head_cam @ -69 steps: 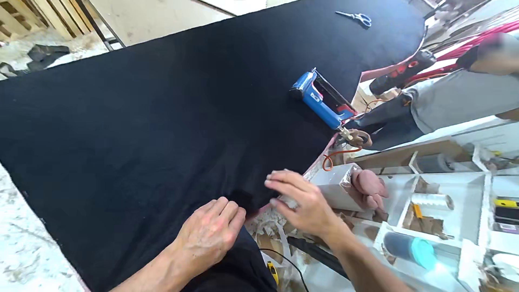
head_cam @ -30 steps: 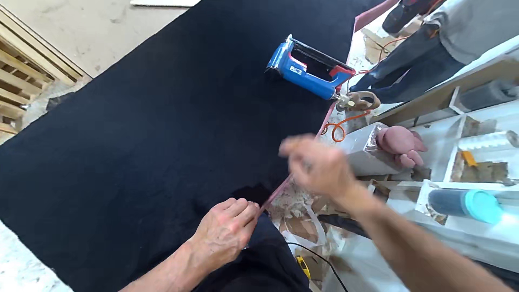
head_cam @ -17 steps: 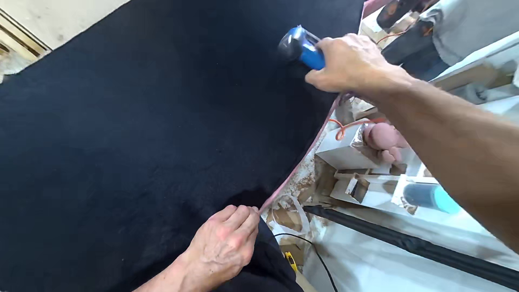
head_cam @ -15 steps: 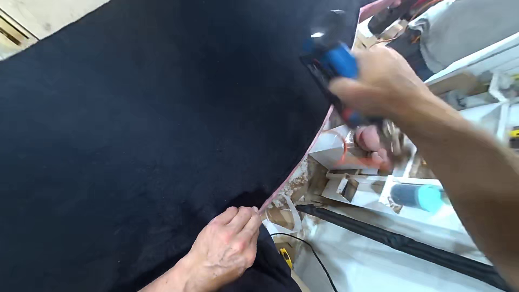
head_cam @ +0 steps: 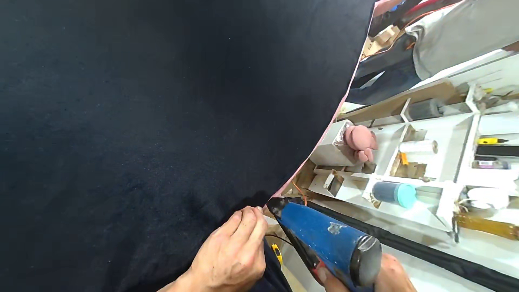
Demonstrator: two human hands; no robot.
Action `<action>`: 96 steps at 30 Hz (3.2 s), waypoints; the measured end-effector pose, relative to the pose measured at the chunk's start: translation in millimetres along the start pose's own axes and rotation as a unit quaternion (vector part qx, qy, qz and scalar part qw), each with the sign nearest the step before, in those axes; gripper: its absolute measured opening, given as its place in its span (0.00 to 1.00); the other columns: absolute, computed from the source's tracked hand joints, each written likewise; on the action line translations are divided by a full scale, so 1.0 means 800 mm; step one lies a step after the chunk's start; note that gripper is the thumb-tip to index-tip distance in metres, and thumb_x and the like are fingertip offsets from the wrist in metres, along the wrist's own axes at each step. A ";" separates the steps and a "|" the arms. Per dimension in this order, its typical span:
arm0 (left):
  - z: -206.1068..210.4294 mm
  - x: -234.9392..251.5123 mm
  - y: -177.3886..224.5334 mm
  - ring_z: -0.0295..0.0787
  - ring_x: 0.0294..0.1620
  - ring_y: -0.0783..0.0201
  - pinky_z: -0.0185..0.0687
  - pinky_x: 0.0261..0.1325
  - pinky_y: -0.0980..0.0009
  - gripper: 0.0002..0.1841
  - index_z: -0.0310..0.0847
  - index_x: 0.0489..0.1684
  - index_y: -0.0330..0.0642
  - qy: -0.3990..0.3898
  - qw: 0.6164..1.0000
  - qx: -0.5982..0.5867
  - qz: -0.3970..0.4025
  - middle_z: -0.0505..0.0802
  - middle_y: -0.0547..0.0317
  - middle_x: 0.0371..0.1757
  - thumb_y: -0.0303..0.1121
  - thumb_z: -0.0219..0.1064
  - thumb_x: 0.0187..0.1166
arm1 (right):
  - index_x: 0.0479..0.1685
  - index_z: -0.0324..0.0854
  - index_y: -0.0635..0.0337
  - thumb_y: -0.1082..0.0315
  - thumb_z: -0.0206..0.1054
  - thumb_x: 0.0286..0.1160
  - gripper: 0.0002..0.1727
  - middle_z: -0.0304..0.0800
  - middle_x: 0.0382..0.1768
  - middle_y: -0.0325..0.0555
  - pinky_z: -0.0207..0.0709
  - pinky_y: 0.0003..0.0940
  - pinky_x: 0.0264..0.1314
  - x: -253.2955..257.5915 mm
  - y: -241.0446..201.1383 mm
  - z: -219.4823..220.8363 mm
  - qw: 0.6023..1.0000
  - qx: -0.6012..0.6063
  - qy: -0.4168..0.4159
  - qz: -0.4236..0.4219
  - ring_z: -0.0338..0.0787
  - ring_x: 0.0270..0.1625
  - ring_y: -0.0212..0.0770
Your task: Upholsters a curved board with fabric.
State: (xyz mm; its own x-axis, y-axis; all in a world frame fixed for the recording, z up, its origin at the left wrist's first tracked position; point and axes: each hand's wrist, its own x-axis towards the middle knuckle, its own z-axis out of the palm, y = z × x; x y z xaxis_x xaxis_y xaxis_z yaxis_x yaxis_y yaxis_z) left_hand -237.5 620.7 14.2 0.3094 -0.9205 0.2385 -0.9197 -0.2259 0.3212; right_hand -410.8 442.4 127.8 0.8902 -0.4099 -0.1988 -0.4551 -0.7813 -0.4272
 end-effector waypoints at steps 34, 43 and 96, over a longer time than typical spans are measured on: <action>-0.102 -0.174 -0.005 0.96 0.41 0.61 0.91 0.47 0.67 0.10 0.94 0.47 0.45 0.111 0.980 0.077 -0.145 0.96 0.58 0.40 0.27 0.67 0.75 | 0.39 0.90 0.51 0.50 0.56 0.82 0.20 0.96 0.39 0.43 0.86 0.52 0.50 0.072 -0.159 0.217 0.938 0.003 -0.047 -0.342 0.95 0.50 0.44; -0.103 -0.178 0.012 0.95 0.42 0.61 0.91 0.47 0.69 0.09 0.93 0.43 0.44 0.107 0.980 0.064 -0.153 0.95 0.58 0.38 0.24 0.67 0.75 | 0.57 0.93 0.48 0.64 0.65 0.82 0.13 0.91 0.67 0.38 0.75 0.42 0.83 0.078 -0.119 0.144 0.851 -0.004 0.119 -0.511 0.83 0.77 0.41; -0.052 -0.170 -0.011 0.95 0.43 0.58 0.88 0.51 0.63 0.12 0.95 0.50 0.48 0.140 0.965 0.170 -0.142 0.97 0.59 0.42 0.28 0.65 0.76 | 0.38 0.96 0.53 0.71 0.68 0.76 0.09 0.99 0.48 0.37 0.81 0.32 0.77 0.082 -0.104 0.253 0.842 0.169 0.273 -0.434 0.93 0.64 0.35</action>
State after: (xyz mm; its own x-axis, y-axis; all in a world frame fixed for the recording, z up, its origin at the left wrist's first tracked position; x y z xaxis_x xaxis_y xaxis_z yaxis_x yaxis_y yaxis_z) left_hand -261.2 761.1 17.3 0.5705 -0.6946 0.4382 -0.7994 -0.5920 0.1023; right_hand -310.5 575.8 -28.4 0.7002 0.0188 0.7137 0.4765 -0.7568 -0.4475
